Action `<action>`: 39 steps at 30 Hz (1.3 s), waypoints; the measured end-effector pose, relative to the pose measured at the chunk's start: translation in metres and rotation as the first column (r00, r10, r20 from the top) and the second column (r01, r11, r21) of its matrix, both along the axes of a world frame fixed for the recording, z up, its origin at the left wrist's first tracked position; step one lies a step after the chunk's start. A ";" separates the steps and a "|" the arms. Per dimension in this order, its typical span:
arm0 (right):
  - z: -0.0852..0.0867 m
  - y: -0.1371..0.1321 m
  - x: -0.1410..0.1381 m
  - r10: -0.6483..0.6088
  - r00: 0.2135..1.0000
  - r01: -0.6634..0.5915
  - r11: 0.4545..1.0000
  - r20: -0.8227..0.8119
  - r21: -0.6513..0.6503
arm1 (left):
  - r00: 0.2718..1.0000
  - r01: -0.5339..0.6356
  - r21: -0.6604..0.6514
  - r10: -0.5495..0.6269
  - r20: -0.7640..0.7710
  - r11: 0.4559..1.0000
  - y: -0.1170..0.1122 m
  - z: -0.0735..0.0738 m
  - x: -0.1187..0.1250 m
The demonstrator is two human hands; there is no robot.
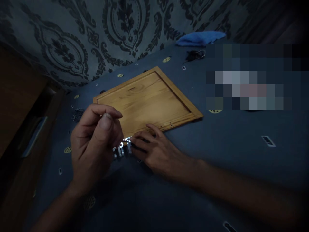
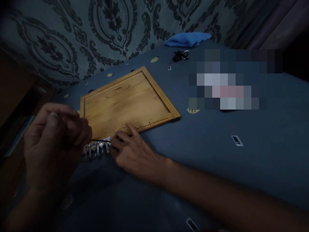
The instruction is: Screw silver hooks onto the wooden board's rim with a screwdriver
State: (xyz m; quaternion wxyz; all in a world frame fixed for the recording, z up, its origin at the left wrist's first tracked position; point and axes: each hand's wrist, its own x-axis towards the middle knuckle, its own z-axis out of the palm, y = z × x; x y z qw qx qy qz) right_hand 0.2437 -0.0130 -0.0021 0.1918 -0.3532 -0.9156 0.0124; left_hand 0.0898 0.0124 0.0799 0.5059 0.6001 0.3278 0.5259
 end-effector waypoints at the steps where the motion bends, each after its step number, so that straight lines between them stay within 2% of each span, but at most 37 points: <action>1: 0.000 0.000 0.000 0.000 1.000 0.000 1.000 0.004 0.001 | 1.000 -0.003 -0.006 0.003 0.013 1.000 0.000 0.000 0.001; 4: 0.000 0.000 0.000 0.001 1.000 -0.001 1.000 -0.004 0.013 | 0.999 0.034 -0.032 -0.033 0.032 0.999 0.002 -0.001 0.003; 7: -0.002 0.000 0.000 0.001 1.000 -0.001 1.000 -0.026 0.002 | 0.989 0.142 -0.025 -0.141 0.046 0.990 0.006 -0.002 0.003; 15: 0.000 -0.001 0.001 0.008 1.000 -0.008 1.000 -0.009 0.015 | 0.923 0.385 -0.041 -0.384 0.038 0.922 0.017 0.003 -0.007; 17: -0.001 0.000 0.001 0.003 1.000 -0.003 1.000 -0.010 0.018 | 0.931 0.364 -0.039 -0.362 0.038 0.931 0.019 0.003 -0.008; 20: -0.003 0.000 0.000 0.008 0.999 -0.008 1.000 -0.033 0.018 | 0.987 0.162 -0.059 -0.162 0.001 0.985 0.021 0.003 -0.005; 22: -0.003 0.001 0.000 0.011 0.999 -0.010 1.000 -0.041 0.016 | 0.999 0.028 -0.076 -0.030 -0.018 0.997 0.020 0.003 -0.002; 24: -0.003 0.001 0.000 0.010 0.999 -0.009 1.000 -0.038 0.011 | 1.000 -0.021 -0.081 0.021 -0.002 0.996 0.018 0.002 0.001; 27: -0.001 0.001 0.000 0.001 1.000 -0.001 1.000 -0.014 0.005 | 0.999 0.020 -0.080 -0.017 0.038 0.997 0.014 0.002 0.003; 29: 0.000 0.000 0.001 0.000 1.000 0.000 1.000 0.001 0.001 | 0.992 0.122 -0.052 -0.120 0.034 0.991 0.013 0.001 0.002; 33: 0.000 -0.001 0.001 0.004 1.000 -0.004 1.000 0.000 -0.014 | 0.909 0.416 -0.015 -0.416 0.003 0.909 0.015 0.001 -0.005; 35: 0.000 -0.001 0.001 0.005 1.000 -0.005 1.000 0.008 -0.012 | 0.877 0.481 -0.002 -0.481 -0.010 0.877 0.017 0.001 -0.008; 37: 0.000 0.000 0.001 0.002 1.000 -0.002 1.000 0.018 0.002 | 0.911 0.412 0.009 -0.412 -0.019 0.911 0.017 0.001 -0.008; 39: 0.000 0.000 0.001 -0.005 1.000 0.004 1.000 0.019 0.014 | 0.975 0.219 -0.004 -0.219 -0.018 0.976 0.016 0.001 -0.005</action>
